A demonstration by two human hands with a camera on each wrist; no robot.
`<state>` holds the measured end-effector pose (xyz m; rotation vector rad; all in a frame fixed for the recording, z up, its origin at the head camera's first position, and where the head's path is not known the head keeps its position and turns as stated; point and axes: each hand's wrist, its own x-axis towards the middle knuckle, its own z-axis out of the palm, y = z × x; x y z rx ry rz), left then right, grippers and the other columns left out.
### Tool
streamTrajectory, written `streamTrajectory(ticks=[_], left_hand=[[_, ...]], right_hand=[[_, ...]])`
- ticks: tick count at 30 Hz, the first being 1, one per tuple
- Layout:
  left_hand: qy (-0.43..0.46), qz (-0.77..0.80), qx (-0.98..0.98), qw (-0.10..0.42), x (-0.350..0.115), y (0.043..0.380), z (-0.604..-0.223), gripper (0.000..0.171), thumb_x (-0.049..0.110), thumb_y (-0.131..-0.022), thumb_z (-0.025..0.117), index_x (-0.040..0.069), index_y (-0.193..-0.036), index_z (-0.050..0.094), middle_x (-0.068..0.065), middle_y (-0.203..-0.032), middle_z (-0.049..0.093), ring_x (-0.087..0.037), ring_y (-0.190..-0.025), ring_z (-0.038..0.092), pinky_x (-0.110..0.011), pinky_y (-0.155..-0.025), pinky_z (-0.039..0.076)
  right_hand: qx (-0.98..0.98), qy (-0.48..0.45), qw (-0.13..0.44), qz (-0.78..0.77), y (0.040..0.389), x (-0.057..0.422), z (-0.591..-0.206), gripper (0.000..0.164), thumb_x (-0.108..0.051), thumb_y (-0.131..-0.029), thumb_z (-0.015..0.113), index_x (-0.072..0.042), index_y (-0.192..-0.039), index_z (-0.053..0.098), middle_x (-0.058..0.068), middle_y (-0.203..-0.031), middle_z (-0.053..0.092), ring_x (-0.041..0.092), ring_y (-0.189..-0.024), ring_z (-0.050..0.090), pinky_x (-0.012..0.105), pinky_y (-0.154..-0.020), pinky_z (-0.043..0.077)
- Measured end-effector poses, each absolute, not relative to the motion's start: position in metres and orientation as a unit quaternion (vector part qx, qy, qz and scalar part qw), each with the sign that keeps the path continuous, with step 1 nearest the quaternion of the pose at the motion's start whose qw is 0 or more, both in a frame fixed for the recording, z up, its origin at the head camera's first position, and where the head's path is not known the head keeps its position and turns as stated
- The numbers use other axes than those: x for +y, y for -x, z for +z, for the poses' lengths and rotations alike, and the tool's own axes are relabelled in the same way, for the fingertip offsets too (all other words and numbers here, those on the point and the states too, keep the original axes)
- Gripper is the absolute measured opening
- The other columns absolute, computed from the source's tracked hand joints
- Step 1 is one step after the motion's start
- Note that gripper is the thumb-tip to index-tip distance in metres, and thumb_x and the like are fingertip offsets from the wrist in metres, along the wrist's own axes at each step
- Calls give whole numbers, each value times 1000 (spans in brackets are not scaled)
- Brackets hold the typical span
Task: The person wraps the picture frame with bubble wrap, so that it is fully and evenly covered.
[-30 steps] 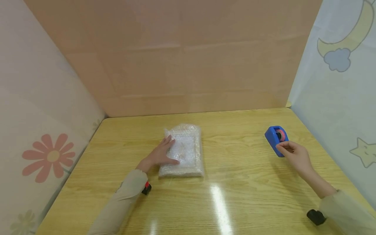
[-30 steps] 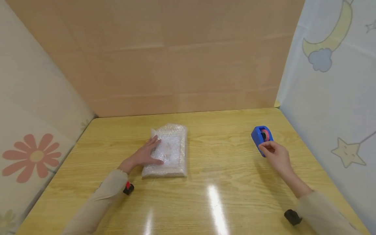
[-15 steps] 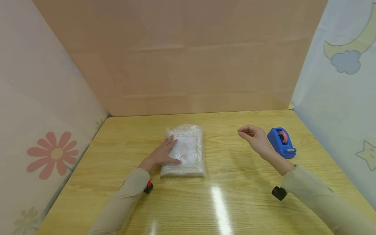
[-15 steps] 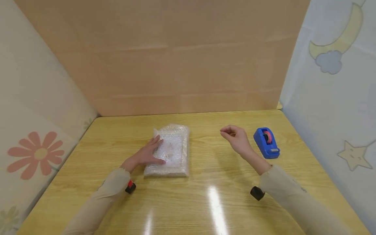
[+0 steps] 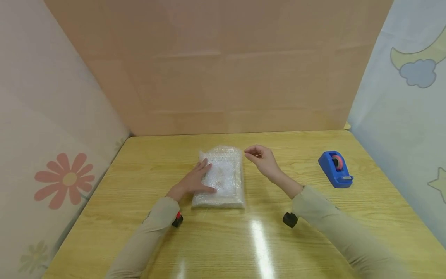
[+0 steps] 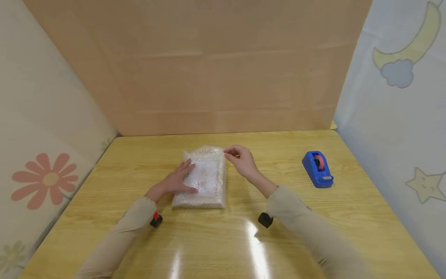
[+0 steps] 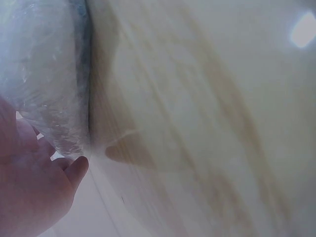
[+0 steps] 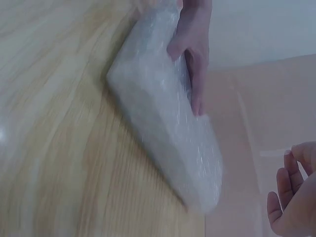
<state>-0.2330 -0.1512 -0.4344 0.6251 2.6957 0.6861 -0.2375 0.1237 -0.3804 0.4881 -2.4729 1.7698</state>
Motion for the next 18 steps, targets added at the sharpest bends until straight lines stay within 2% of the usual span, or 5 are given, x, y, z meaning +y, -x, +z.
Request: streamTrajectory(ticks=[12,18], left_hand=[[-205,233,940,144,-152,234,-436,104,59,-67,69,14,-146,18,-4,-152,-3,-28,-138,-3,-50,-109,13],[-204,250,936,141,-151,235,-436,101,56,-67,71,16,-145,21,-4,-152,-2,-30,-138,-2,-55,-106,14]], right_hand=[[-739,-104,-14,665,230,44,-397,15,0,-84,59,7,-97,62,10,-88,62,10,-77,53,20,-69,44],[-726,-65,-37,684,227,22,-414,14,2,-83,60,8,-96,62,7,-87,62,8,-76,53,20,-71,45]])
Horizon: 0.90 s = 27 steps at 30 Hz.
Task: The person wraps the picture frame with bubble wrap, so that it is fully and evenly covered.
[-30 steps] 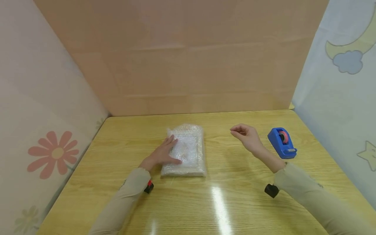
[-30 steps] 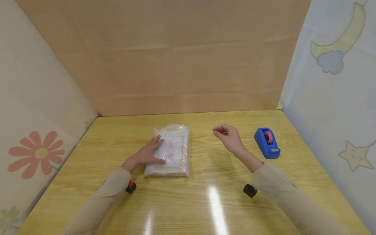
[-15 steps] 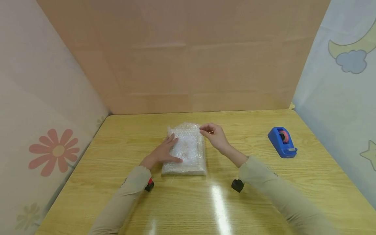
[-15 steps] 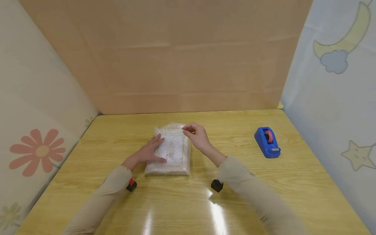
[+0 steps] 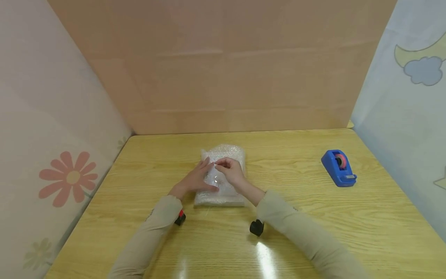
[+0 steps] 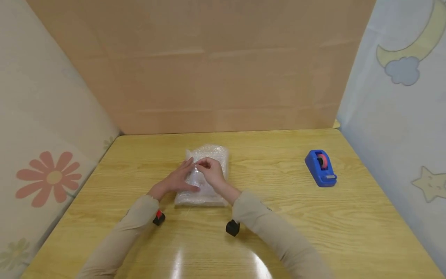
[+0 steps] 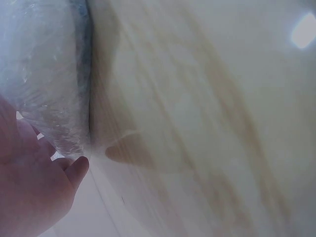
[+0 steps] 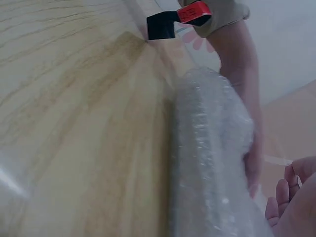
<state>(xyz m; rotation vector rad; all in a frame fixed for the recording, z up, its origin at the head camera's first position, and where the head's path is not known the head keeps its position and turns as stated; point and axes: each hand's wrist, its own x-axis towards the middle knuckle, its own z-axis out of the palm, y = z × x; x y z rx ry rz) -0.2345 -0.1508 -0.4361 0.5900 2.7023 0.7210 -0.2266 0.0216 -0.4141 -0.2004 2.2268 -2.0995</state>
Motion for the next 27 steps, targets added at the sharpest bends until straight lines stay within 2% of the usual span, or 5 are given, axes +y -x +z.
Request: streamTrajectory(ticks=[5,11,18,27], left_hand=[[-202,246,937,144,-149,235,-436,100,54,-67,72,17,-145,22,-3,-152,-2,-30,-138,-2,-56,-106,15],[-206,246,937,137,-150,233,-434,99,51,-68,73,13,-145,23,-7,-152,-1,-31,-138,-1,-54,-107,15],[-206,244,938,137,-151,232,-434,100,51,-68,73,12,-145,22,-7,-152,-1,-31,-138,-1,-52,-107,14],[-211,242,937,141,-150,233,-434,100,51,-69,72,9,-145,21,-8,-152,-1,-32,-137,-2,-52,-107,15]], right_hand=[[731,61,33,-679,227,14,-425,14,4,-82,60,9,-95,61,12,-87,62,10,-76,53,20,-70,46],[772,67,-2,-631,233,12,-435,11,3,-80,61,7,-90,64,16,-83,63,10,-71,53,18,-63,44],[806,72,-26,-588,237,13,-440,9,4,-78,61,5,-87,65,14,-80,64,16,-73,55,23,-66,47],[828,112,-35,-548,238,15,-444,17,13,-70,62,7,-87,62,15,-76,64,24,-72,62,27,-65,52]])
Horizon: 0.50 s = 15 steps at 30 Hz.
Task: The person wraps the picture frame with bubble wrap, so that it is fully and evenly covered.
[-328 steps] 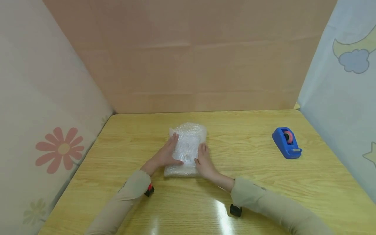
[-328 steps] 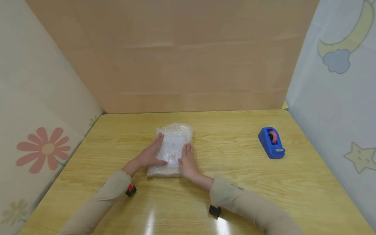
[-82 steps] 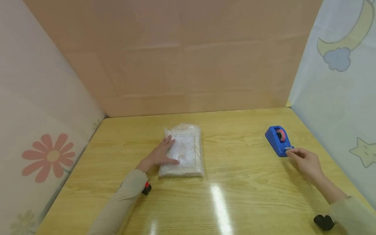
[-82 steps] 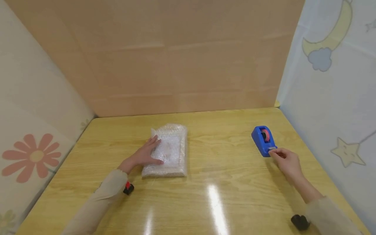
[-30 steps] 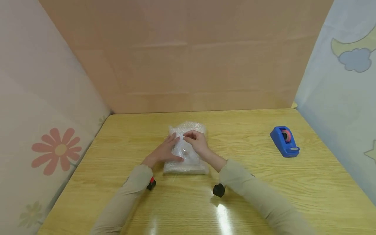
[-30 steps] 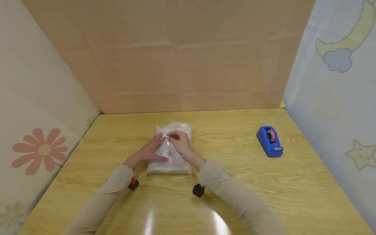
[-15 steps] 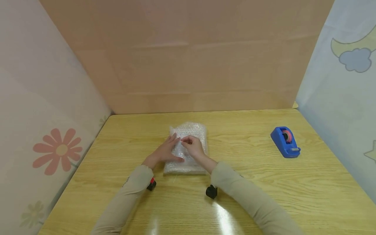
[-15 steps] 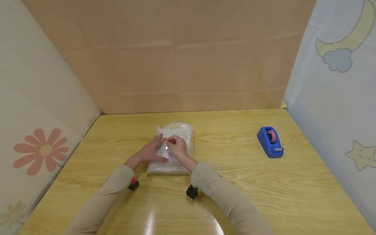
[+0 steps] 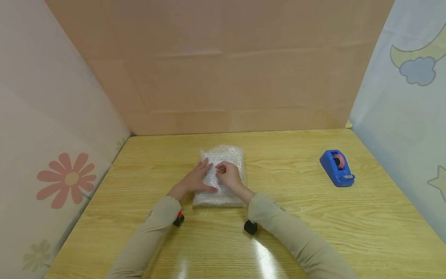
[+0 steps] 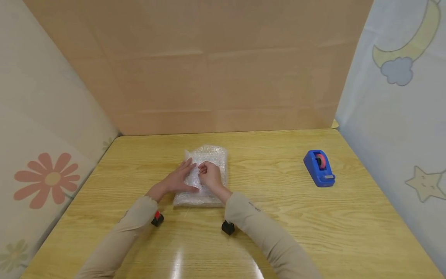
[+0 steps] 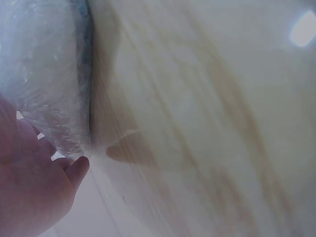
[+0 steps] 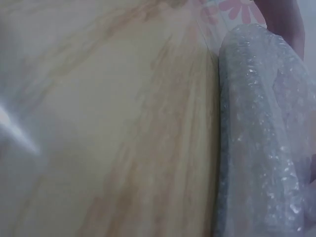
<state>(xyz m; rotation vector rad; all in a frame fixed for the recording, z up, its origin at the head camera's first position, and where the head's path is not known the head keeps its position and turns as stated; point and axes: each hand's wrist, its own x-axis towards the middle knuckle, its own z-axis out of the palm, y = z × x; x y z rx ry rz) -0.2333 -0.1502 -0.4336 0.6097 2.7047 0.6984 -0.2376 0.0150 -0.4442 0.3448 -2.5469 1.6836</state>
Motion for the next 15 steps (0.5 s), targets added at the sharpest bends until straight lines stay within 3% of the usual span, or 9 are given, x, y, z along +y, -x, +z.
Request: streamTrajectory(ticks=[6,15], left_hand=[[-213,239,937,143,-150,234,-433,100,50,-69,72,8,-144,22,-9,-152,-1,-33,-137,-1,-52,-107,16],[-216,228,939,141,-150,233,-432,99,52,-70,71,9,-145,22,-9,-152,-1,-32,-137,-1,-51,-108,15]], right_hand=[[-845,-131,31,518,238,17,-442,19,12,-70,64,7,-88,61,16,-78,64,25,-74,62,29,-67,52],[-931,-186,35,313,244,29,-435,23,-17,-74,72,-3,-92,66,6,-83,61,22,-82,54,34,-73,45]])
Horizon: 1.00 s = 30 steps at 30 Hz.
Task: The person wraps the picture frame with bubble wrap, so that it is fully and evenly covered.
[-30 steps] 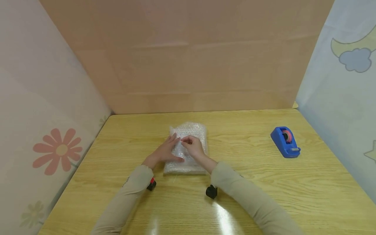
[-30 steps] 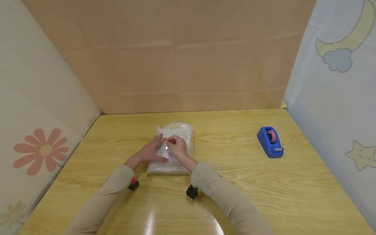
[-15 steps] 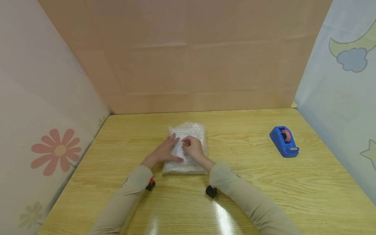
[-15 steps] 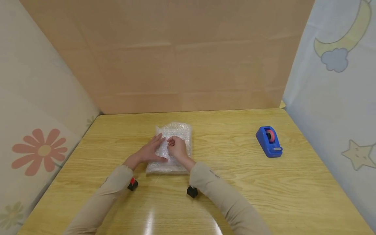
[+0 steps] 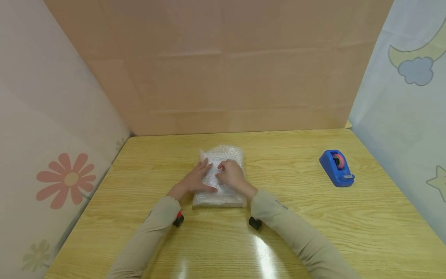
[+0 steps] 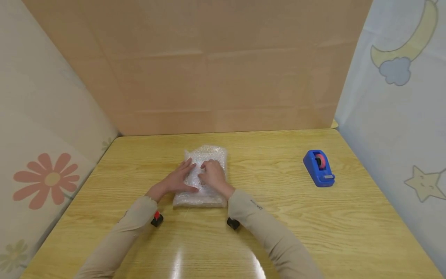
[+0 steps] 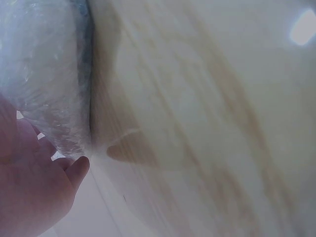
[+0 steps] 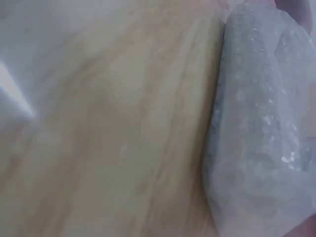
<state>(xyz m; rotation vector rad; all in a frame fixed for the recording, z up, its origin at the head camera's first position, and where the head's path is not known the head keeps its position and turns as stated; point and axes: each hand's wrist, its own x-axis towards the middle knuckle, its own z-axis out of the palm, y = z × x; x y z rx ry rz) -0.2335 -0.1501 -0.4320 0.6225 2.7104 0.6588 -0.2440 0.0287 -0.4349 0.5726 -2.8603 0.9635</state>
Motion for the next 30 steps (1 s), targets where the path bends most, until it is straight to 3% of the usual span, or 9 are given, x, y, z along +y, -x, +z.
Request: streamTrajectory(ticks=[14,19,24,30], left_hand=[[-218,222,941,133,-150,234,-434,99,52,-69,72,9,-144,24,-10,-152,2,-32,-137,0,-50,-108,17],[-215,225,941,136,-150,233,-433,99,52,-69,72,10,-144,24,-9,-152,1,-32,-137,0,-51,-108,16],[-212,230,940,140,-150,231,-434,99,53,-69,71,11,-144,24,-8,-152,0,-32,-137,-1,-53,-107,16],[-216,229,939,135,-151,232,-434,99,53,-69,71,11,-144,23,-8,-152,-1,-32,-137,-1,-53,-107,16]], right_hand=[[-927,-213,28,307,249,32,-437,29,-20,-74,73,4,-90,67,8,-79,56,21,-75,51,33,-69,44],[-918,-191,10,347,249,34,-438,37,-19,-75,72,6,-102,63,9,-82,58,19,-75,52,31,-68,46],[-882,-184,-1,435,248,39,-440,26,-8,-77,68,2,-100,65,10,-88,63,22,-82,56,33,-74,48],[-873,-264,17,410,251,41,-444,18,-6,-77,67,2,-93,69,11,-92,65,25,-89,57,38,-82,46]])
